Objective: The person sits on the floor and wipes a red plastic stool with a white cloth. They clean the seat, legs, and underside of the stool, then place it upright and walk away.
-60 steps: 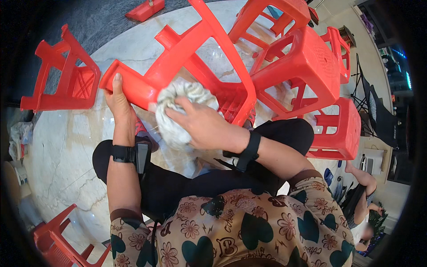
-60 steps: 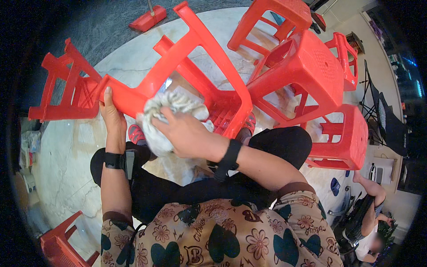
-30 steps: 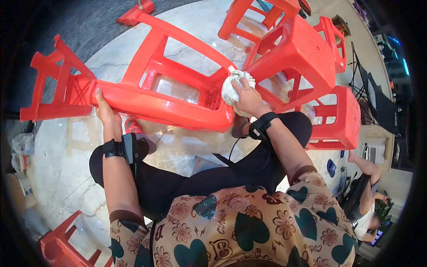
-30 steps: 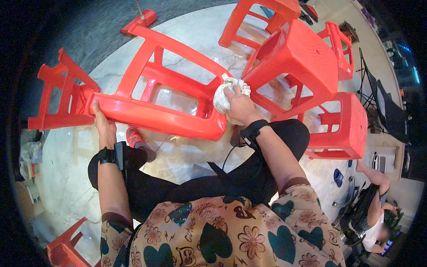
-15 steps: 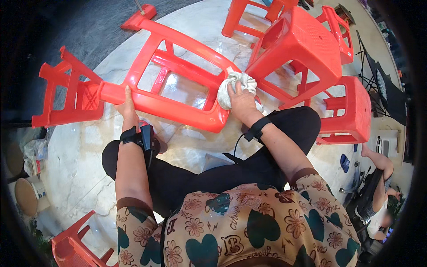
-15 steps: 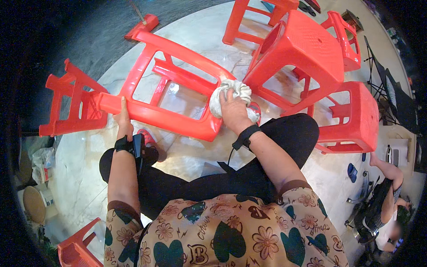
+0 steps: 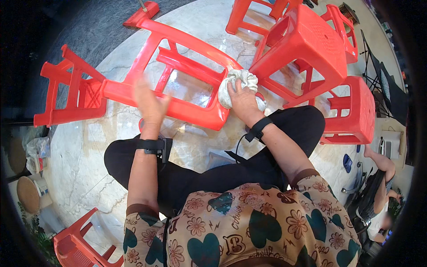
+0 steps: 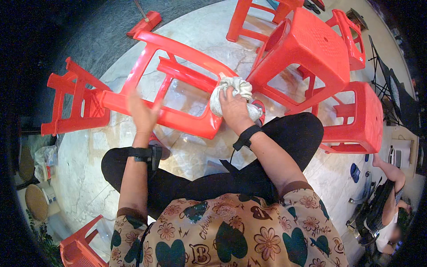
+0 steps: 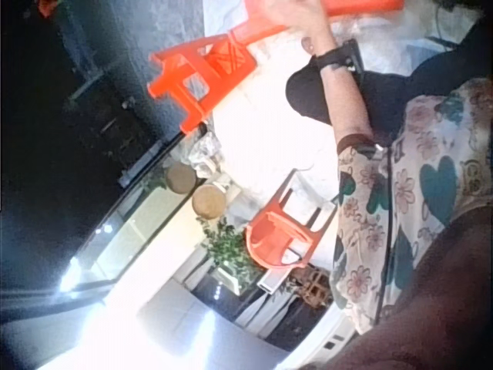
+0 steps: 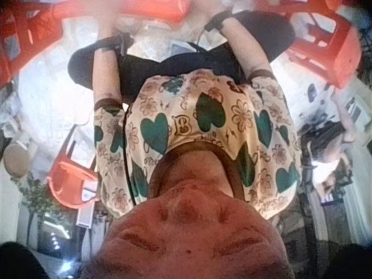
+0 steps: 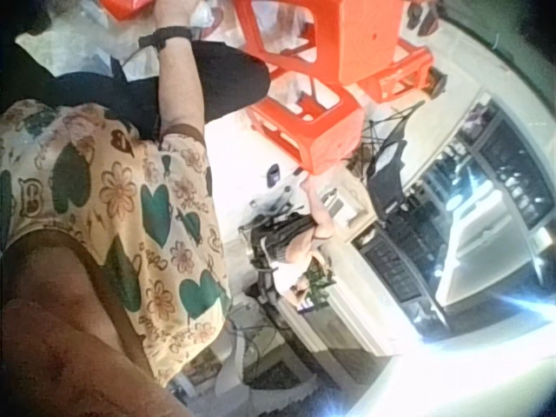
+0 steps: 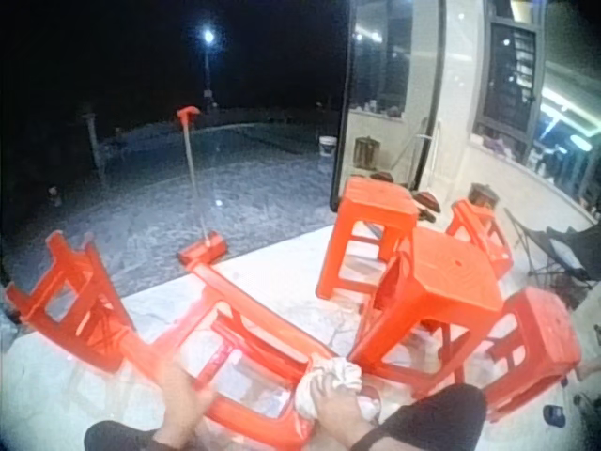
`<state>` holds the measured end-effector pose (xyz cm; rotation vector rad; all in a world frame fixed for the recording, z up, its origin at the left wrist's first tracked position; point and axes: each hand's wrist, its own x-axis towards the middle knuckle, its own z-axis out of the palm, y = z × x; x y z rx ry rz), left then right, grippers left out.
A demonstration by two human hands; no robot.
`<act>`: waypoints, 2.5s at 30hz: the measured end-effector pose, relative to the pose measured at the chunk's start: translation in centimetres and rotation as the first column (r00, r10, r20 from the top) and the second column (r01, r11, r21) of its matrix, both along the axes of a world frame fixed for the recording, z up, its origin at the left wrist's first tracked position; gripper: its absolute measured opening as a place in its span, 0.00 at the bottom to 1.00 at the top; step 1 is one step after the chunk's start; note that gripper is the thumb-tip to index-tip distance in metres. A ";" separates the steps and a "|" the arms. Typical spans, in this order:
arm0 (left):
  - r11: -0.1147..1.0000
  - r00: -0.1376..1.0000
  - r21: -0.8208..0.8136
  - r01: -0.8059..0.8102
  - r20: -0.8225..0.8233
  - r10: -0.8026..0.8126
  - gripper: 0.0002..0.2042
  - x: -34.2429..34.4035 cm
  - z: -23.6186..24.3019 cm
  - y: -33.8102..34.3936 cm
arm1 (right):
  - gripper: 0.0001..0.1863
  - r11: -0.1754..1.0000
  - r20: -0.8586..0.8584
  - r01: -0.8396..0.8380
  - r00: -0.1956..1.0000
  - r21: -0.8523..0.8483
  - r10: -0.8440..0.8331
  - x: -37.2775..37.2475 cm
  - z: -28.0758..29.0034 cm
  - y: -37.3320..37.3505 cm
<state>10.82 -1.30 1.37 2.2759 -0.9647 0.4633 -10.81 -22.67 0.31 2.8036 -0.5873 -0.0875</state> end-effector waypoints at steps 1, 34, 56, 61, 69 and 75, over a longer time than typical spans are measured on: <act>0.965 0.958 0.082 0.251 -0.164 -0.235 0.47 -1.4 0.5 -0.7 | 0.29 1.000 0.000 0.012 1.000 -0.019 -0.012 0.2 -0.3 0.1; 0.694 0.932 0.623 0.360 -0.261 -0.250 0.40 -5.5 0.2 -1.5 | 0.25 0.890 0.131 -0.144 0.987 0.433 0.096 0.6 1.5 0.4; 0.706 0.852 0.481 0.519 -0.226 -0.473 0.28 -5.6 -0.8 4.2 | 0.32 0.699 0.483 -0.372 0.875 0.611 0.044 2.5 9.0 -5.6; 0.697 0.895 0.561 0.446 -0.252 -0.369 0.26 -6.9 1.0 3.3 | 0.28 0.782 0.414 -0.198 0.907 0.591 -0.083 2.5 1.4 -1.5; 0.886 0.968 0.402 0.233 -0.010 -0.251 0.13 -7.7 -2.3 2.3 | 0.21 0.665 0.452 -0.275 0.886 0.694 -0.105 3.9 0.5 -6.8; 0.884 0.970 0.400 0.243 -0.075 -0.233 0.11 -7.2 -2.5 2.8 | 0.26 0.752 0.533 -0.276 0.838 0.599 -0.117 11.7 7.4 -7.9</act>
